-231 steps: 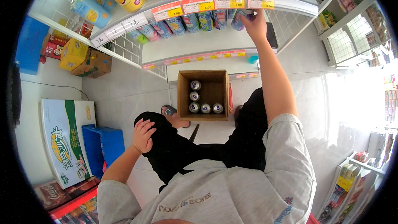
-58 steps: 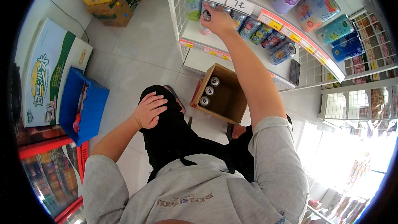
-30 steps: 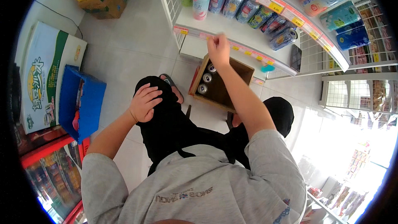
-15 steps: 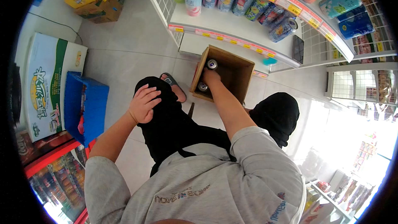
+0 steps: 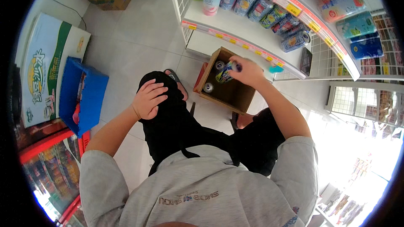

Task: The person sits on the floor in a store aisle and restocks a shelf with canned beverages. They repeatedly pick cans from a cardboard box on the floor and place them onto the shelf above.

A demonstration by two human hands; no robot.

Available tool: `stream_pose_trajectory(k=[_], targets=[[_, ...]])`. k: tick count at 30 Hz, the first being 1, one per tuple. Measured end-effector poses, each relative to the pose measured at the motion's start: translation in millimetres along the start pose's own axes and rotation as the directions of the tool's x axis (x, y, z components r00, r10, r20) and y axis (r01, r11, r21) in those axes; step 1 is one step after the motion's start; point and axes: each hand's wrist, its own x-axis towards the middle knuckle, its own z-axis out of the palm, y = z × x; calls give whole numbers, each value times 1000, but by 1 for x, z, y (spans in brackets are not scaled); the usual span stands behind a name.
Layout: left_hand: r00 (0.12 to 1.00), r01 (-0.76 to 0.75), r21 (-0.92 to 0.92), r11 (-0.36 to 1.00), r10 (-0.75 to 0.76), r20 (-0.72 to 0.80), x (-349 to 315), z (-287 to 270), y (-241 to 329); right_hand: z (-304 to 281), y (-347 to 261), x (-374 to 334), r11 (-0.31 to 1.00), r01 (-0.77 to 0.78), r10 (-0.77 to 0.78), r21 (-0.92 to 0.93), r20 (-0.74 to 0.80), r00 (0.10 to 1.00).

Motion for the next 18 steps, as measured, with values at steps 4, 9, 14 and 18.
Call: stream_pose_trajectory(k=[4,9,14,18], targets=[[1000,-5,-18,1000,6,5,-1,0,-2,-34,-19,4,936,343,-275,72,-457,846],[1000,-6,-7,1000,6,19,3,-1,-2,-42,-61,46,918,322,-136,230,-581,802],[1000,6,2,1000,-6,-11,-1,1,-1,-34,-72,102,939,336,-192,72,-702,686],[1000,6,7,1000,-6,-19,-3,4,-2,-28,-53,123,964,255,-122,74,-731,672]])
